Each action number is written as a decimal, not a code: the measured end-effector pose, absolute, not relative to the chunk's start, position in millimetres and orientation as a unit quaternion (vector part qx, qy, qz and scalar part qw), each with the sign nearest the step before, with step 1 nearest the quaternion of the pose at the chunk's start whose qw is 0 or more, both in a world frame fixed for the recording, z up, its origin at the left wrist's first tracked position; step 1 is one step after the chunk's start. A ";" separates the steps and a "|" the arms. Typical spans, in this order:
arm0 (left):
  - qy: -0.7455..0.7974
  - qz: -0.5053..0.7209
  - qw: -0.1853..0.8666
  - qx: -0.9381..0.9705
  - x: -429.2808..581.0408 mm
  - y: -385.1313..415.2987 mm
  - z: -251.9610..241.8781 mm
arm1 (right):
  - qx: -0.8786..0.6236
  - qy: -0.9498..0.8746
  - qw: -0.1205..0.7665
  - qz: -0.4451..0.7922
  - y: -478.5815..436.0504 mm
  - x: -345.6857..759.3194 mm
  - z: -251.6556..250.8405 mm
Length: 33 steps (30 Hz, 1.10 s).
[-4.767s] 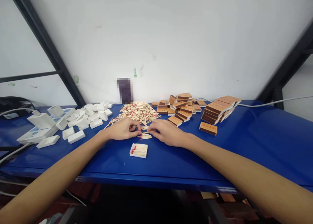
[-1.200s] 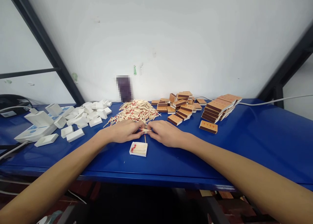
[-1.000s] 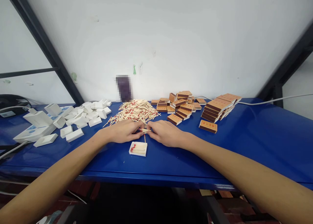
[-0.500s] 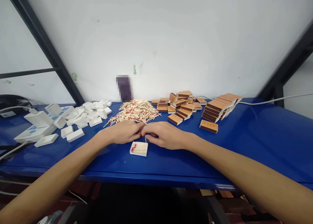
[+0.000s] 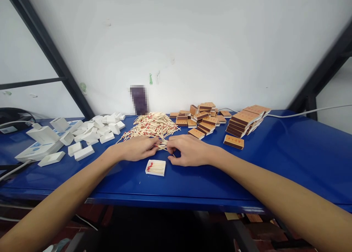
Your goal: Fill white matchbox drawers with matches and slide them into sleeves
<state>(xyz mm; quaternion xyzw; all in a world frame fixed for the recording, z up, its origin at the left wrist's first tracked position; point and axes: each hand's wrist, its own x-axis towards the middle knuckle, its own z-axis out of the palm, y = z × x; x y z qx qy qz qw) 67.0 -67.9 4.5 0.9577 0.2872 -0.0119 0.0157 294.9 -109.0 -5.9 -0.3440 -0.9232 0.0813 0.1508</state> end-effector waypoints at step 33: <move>0.239 0.113 0.140 0.954 60.4 -65.2 13.8 | -0.386 -0.914 0.119 0.041 -98.4 305.5 -7.7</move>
